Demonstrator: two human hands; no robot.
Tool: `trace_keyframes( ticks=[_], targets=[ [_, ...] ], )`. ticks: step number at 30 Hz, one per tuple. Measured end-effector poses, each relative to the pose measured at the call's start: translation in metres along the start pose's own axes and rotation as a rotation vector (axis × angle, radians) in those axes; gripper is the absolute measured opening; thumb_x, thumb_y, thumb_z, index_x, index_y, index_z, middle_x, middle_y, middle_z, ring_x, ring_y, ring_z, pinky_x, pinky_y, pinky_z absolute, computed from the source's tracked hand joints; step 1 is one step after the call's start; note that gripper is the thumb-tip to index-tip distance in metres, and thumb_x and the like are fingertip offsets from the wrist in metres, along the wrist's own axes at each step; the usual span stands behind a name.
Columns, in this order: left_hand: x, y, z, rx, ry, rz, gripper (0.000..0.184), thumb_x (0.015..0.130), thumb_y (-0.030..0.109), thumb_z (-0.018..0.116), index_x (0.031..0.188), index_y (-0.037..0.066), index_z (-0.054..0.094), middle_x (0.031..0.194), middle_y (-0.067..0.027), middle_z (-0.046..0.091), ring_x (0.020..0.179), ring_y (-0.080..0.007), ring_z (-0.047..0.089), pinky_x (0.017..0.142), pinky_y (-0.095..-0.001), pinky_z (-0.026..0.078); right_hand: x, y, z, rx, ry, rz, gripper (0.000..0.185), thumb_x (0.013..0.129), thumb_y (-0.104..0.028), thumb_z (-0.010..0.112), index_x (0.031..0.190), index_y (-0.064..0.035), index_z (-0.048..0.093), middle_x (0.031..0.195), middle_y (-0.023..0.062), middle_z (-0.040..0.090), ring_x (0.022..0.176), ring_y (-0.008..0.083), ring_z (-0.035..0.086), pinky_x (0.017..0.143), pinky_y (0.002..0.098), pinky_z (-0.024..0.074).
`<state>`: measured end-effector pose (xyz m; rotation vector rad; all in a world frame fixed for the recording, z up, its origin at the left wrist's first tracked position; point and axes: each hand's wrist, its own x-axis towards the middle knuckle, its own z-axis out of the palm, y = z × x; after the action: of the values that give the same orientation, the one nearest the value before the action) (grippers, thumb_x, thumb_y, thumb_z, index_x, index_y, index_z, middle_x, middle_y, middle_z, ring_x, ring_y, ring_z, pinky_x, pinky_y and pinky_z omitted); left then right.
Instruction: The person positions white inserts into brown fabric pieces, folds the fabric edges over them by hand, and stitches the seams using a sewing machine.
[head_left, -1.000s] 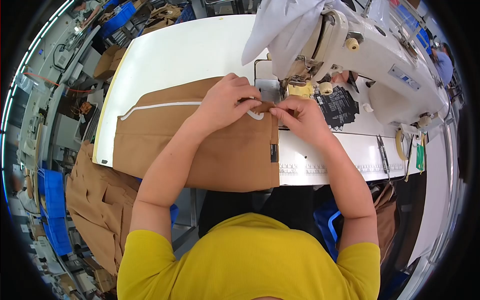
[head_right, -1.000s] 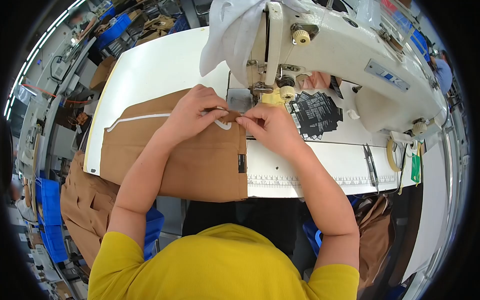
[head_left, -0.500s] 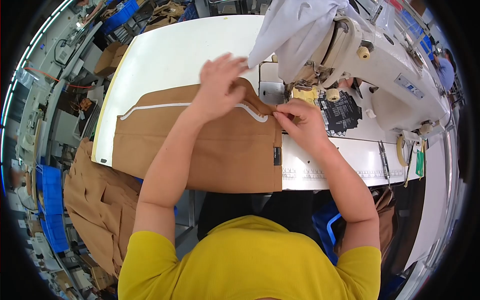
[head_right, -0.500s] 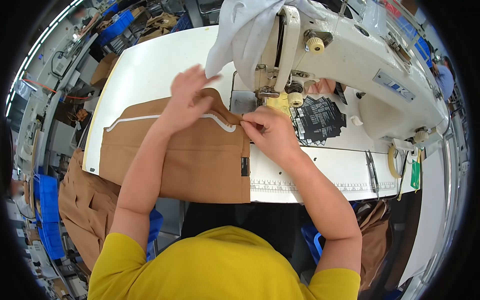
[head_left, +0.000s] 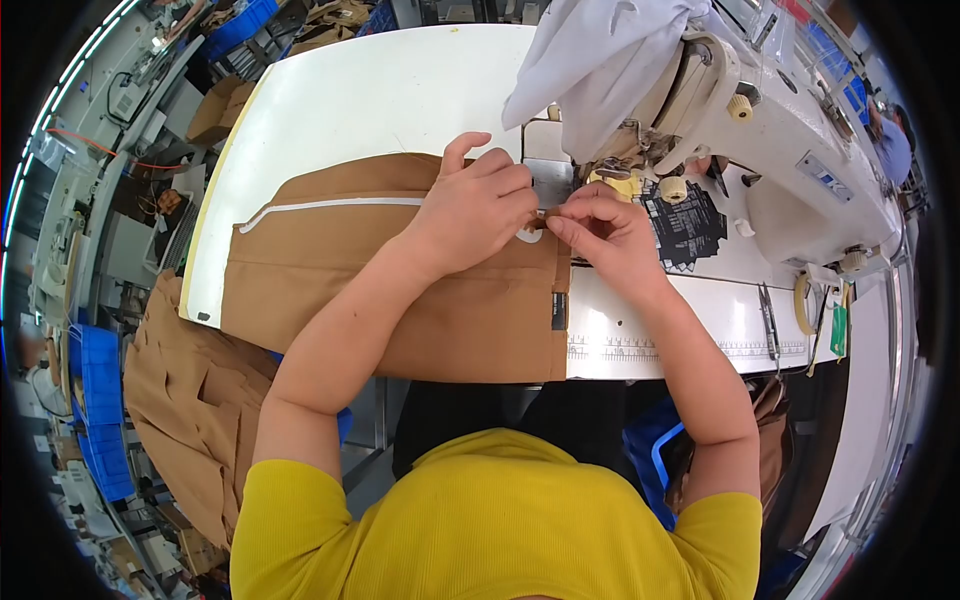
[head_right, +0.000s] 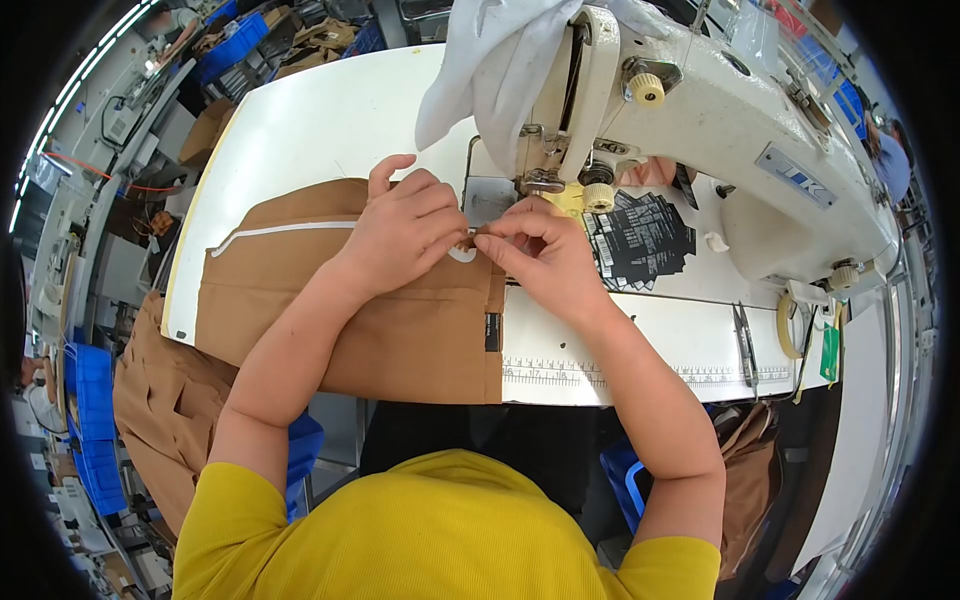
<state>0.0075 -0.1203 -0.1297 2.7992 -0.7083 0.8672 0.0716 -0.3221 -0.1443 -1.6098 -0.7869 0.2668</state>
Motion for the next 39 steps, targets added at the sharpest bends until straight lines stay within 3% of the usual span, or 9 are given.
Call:
trace_keyframes(
  ticks=[11,15,16,17,23,25,33,35,39],
  targets=[
    [0.001,0.006,0.003,0.038,0.069,0.065,0.009,0.075,0.017,0.070,0.076,0.017,0.061,0.080,0.0059,0.053,0.084,-0.0128,0.053,0.103,-0.0430,0.026,0.002,-0.007,0.000,0.008,-0.041,0.198,0.010,0.081,-0.007,0.074,0.081,-0.0002,0.068,0.080,-0.0007,0.057,0.066,0.0056,0.047,0.060,0.0213,0.0399],
    [0.002,0.004,0.003,-0.137,0.064,-0.020,0.009,0.075,0.014,0.070,0.076,0.017,0.062,0.080,0.0064,0.053,0.087,-0.0125,0.052,0.103,-0.0435,0.025,-0.001,-0.003,0.002,-0.269,0.000,-0.311,0.007,0.080,-0.005,0.072,0.081,-0.0013,0.067,0.079,0.0015,0.057,0.067,0.0093,0.050,0.059,0.0232,0.0404],
    [0.001,0.002,0.001,-0.275,-0.075,-0.091,0.009,0.074,0.013,0.070,0.077,0.016,0.061,0.082,0.0059,0.054,0.089,-0.0134,0.052,0.103,-0.0433,0.025,-0.002,-0.002,0.003,-0.375,0.003,-0.532,0.006,0.080,-0.004,0.072,0.081,-0.0016,0.066,0.078,0.0024,0.056,0.067,0.0106,0.050,0.059,0.0240,0.0404],
    [-0.001,0.001,0.001,-0.414,-0.215,-0.164,0.010,0.074,0.012,0.069,0.077,0.016,0.061,0.085,0.0054,0.055,0.092,-0.0142,0.051,0.103,-0.0431,0.024,-0.002,-0.002,0.003,-0.376,0.000,-0.529,0.006,0.080,-0.004,0.072,0.081,-0.0016,0.066,0.078,0.0024,0.056,0.067,0.0106,0.050,0.059,0.0240,0.0404],
    [0.002,0.002,-0.004,-0.424,0.221,-0.217,0.013,0.073,0.014,0.072,0.080,0.015,0.062,0.098,0.0023,0.056,0.100,-0.0190,0.050,0.100,-0.0416,0.025,0.002,-0.003,-0.002,-0.228,0.036,-0.214,0.006,0.083,-0.004,0.069,0.086,-0.0005,0.065,0.075,0.0016,0.057,0.066,0.0090,0.050,0.059,0.0229,0.0403],
    [0.001,0.004,-0.010,-0.415,0.117,-0.150,0.014,0.073,0.016,0.073,0.082,0.015,0.062,0.098,0.0025,0.056,0.100,-0.0191,0.049,0.099,-0.0408,0.026,0.001,-0.001,-0.004,-0.098,-0.020,0.108,0.007,0.086,-0.007,0.066,0.087,0.0007,0.065,0.073,-0.0014,0.059,0.063,0.0056,0.047,0.058,0.0215,0.0398],
    [-0.001,0.012,0.003,-0.355,-0.093,-0.052,0.007,0.081,0.015,0.066,0.084,0.014,0.059,0.091,0.0009,0.054,0.095,-0.0204,0.049,0.097,-0.0401,0.027,0.005,0.004,-0.011,-0.063,-0.076,0.147,0.011,0.089,-0.009,0.065,0.089,0.0016,0.066,0.072,-0.0031,0.060,0.063,0.0032,0.046,0.058,0.0208,0.0401],
    [0.003,0.016,-0.006,-0.549,-0.121,-0.209,0.005,0.086,0.014,0.062,0.088,0.012,0.057,0.086,-0.0008,0.052,0.096,-0.0209,0.049,0.099,-0.0408,0.027,0.004,0.004,-0.012,-0.066,-0.081,0.146,0.011,0.089,-0.009,0.065,0.089,0.0019,0.066,0.072,-0.0025,0.061,0.063,0.0031,0.048,0.058,0.0206,0.0416],
    [0.011,0.025,-0.013,-0.507,-0.096,-0.235,0.006,0.088,0.014,0.060,0.091,0.012,0.055,0.084,-0.0017,0.053,0.091,-0.0204,0.050,0.097,-0.0399,0.028,0.004,-0.006,-0.010,0.050,-0.096,0.228,0.010,0.089,-0.005,0.062,0.094,0.0031,0.066,0.077,0.0004,0.064,0.068,0.0047,0.057,0.063,0.0211,0.0483]
  ],
)
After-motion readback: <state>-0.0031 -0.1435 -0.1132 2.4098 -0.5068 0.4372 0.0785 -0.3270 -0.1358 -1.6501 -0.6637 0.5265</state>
